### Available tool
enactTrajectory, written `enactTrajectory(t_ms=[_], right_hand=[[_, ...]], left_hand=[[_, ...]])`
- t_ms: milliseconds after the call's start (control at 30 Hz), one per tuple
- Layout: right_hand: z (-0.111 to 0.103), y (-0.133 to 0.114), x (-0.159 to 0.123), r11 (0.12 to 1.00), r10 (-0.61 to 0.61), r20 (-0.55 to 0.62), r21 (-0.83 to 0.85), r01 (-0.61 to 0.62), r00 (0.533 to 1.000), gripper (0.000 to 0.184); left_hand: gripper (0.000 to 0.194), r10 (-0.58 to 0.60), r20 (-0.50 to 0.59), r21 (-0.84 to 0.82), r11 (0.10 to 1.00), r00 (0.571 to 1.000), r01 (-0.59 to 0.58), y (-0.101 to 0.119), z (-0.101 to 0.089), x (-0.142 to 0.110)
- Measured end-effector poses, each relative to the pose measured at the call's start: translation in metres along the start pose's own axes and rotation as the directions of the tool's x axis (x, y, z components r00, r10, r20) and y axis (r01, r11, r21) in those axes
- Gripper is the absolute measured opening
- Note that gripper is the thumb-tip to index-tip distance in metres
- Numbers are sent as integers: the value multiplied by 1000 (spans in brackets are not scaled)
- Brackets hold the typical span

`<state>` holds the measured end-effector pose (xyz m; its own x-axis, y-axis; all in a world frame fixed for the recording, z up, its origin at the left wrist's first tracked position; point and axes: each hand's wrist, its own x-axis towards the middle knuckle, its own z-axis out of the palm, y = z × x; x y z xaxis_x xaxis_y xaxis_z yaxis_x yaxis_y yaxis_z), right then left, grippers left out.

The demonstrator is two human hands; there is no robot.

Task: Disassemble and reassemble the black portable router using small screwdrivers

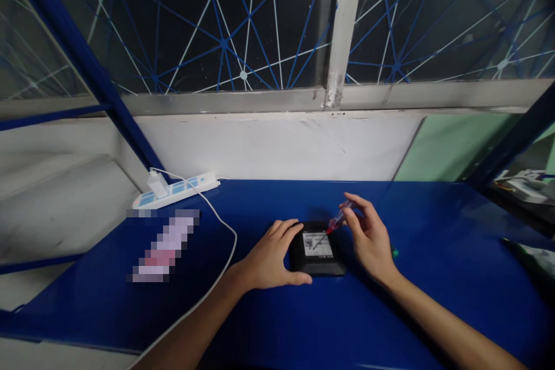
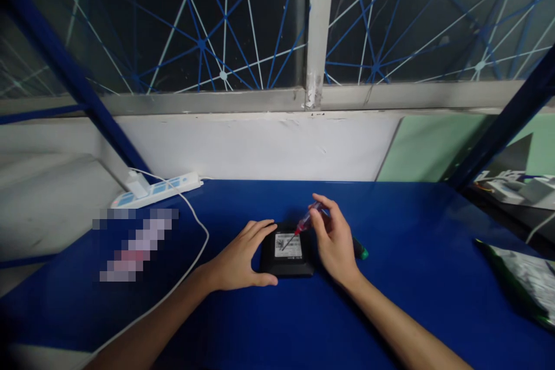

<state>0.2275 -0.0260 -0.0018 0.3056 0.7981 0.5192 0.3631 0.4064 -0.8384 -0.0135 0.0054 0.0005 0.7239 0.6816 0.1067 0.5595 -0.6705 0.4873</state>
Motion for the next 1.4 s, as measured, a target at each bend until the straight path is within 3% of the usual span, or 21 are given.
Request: enactTrajectory(t_ms=[267,633,967,1400], right_hand=[[7,-3,-13,996,-74,98,-39,79,992,30],[7,-2,-13,988,-136,112,-55,143,984,30],[7,-5,-16,994,-104,112,20,103,988,27],[4,-11,-16,997,-47,211,67,34,976,34]], left_hand=[[107,40,4,14,999,999,-40,6,5,5],[106,46,0,16,999,999,-46,5,4,5],[105,39,15,18,999,999,-40,6,2,5],[107,44,13,16,999,999,-44,5,3,4]])
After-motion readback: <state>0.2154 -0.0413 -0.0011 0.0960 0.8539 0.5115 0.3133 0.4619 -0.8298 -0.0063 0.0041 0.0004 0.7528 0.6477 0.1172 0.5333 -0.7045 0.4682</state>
